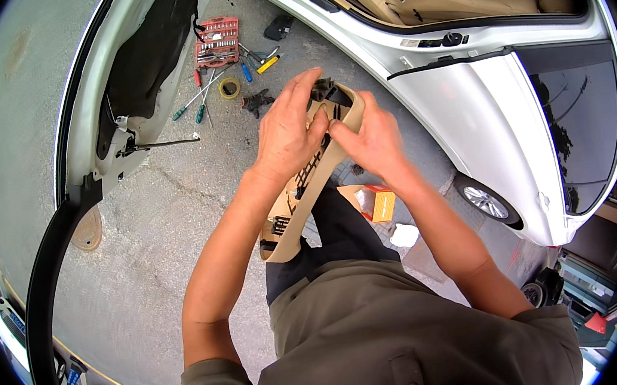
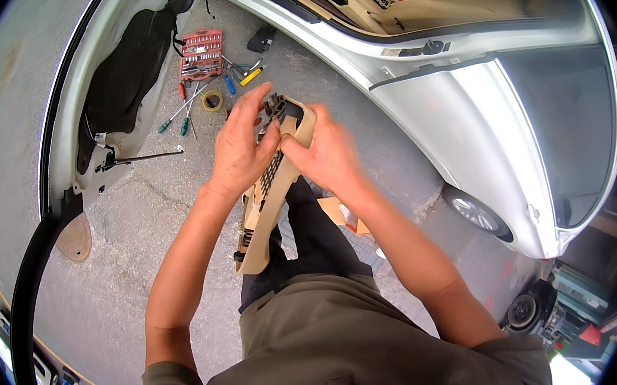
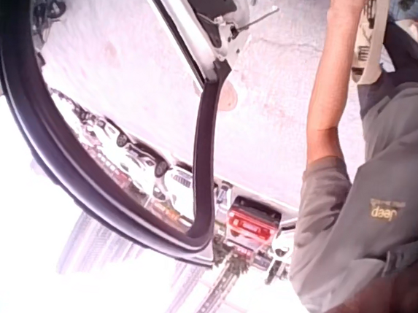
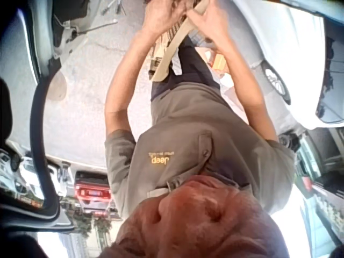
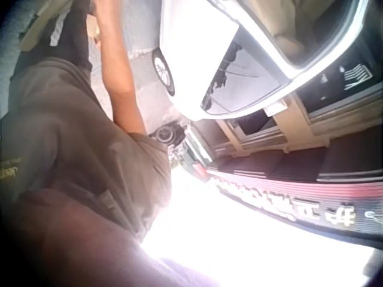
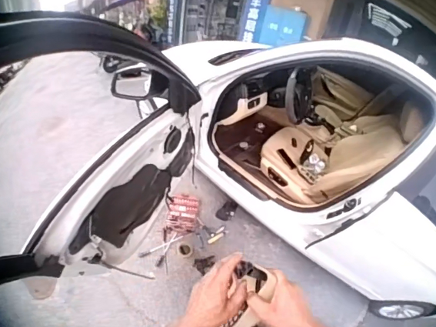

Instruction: The person works on a detached car door panel, using pliers to secure a white connector onto a black cable. They then reattach the door panel to the car door frame and use a screwdriver to fasten screws into the panel.

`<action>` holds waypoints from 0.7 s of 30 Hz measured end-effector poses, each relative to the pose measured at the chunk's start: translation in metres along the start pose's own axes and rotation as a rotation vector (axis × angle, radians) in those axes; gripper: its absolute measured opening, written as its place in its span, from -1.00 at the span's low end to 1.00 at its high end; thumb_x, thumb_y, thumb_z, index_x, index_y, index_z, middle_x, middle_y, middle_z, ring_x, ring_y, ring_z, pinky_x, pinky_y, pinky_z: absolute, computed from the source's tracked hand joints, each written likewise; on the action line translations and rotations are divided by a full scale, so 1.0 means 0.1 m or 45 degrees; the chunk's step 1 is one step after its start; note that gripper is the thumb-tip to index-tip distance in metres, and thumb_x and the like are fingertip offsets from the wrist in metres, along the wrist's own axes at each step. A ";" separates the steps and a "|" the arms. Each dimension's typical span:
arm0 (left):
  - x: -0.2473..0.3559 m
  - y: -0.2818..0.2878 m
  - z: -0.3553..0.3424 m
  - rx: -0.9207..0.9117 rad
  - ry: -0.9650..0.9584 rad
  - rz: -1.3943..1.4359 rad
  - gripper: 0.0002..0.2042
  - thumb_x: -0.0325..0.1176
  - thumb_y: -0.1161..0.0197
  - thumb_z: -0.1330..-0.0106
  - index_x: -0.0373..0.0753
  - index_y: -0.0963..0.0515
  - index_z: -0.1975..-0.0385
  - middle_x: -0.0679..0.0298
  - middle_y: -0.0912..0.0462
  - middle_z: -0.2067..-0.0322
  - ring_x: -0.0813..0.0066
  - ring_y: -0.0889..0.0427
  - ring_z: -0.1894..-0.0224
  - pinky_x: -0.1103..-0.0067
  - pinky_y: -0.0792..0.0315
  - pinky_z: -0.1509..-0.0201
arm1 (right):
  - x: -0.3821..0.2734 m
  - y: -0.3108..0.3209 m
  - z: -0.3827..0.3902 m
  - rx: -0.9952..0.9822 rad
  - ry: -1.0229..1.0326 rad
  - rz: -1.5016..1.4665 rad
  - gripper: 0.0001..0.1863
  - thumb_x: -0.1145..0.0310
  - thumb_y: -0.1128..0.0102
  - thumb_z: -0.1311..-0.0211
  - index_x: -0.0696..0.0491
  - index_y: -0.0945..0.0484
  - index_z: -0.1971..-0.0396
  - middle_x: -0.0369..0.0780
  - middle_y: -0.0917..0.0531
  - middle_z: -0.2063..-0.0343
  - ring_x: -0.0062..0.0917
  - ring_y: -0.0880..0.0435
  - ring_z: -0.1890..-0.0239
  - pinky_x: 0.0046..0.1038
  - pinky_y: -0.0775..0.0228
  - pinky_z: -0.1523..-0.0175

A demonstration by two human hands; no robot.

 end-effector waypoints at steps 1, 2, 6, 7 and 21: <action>-0.07 -0.06 0.17 0.106 0.196 0.167 -0.43 -0.39 -0.27 -0.24 -0.24 -0.31 -0.28 0.01 -0.48 -0.16 0.00 -0.58 -0.08 0.28 -0.51 -0.12 | 0.02 0.02 0.02 0.016 -0.002 0.000 -0.35 0.15 -0.32 -0.05 0.30 -0.43 -0.05 0.09 -0.71 0.38 -0.06 -0.75 0.28 -0.22 -0.58 0.17; -0.13 -0.15 0.36 0.149 0.375 0.290 -0.44 -0.36 -0.29 -0.25 -0.25 -0.33 -0.26 0.01 -0.49 -0.14 0.02 -0.59 -0.08 0.29 -0.51 -0.11 | 0.04 0.05 0.03 0.018 -0.034 0.002 -0.46 0.20 -0.34 -0.09 0.26 -0.47 0.03 0.02 -0.72 0.38 -0.19 -0.77 0.31 -0.31 -0.56 0.17; -0.14 -0.52 1.00 -0.059 0.596 0.353 -0.48 -0.29 -0.35 -0.23 -0.27 -0.40 -0.18 0.03 -0.54 -0.04 0.05 -0.61 -0.01 0.32 -0.54 -0.04 | 0.14 0.14 -0.01 -0.032 -0.087 0.003 -0.47 0.17 -0.34 -0.16 0.26 -0.48 0.01 0.02 -0.73 0.32 -0.26 -0.77 0.25 -0.35 -0.55 0.09; -0.10 -0.55 1.04 -0.045 0.508 0.215 -0.48 -0.27 -0.36 -0.23 -0.26 -0.41 -0.17 0.04 -0.55 -0.01 0.05 -0.62 0.01 0.32 -0.55 -0.01 | 0.17 0.15 -0.01 -0.038 -0.109 -0.018 -0.46 0.17 -0.34 -0.17 0.26 -0.47 -0.01 0.00 -0.73 0.30 -0.28 -0.76 0.24 -0.36 -0.54 0.08; 0.03 -0.65 1.12 -0.029 0.217 -0.221 -0.58 -0.39 -0.40 -0.09 -0.21 -0.49 0.02 0.12 -0.60 0.23 0.06 -0.64 0.19 0.27 -0.55 0.16 | 0.47 0.25 0.16 -0.140 -0.042 -0.020 -0.26 -0.05 -0.37 -0.24 0.26 -0.40 -0.15 -0.07 -0.69 0.19 -0.45 -0.69 0.16 -0.41 -0.53 0.03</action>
Point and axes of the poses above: each hand's wrist, its own z-axis away from the middle knuckle, its own y-axis out of the back of the hand, x = y × z, the point moved 7 cm from there along -z, towards the middle knuckle
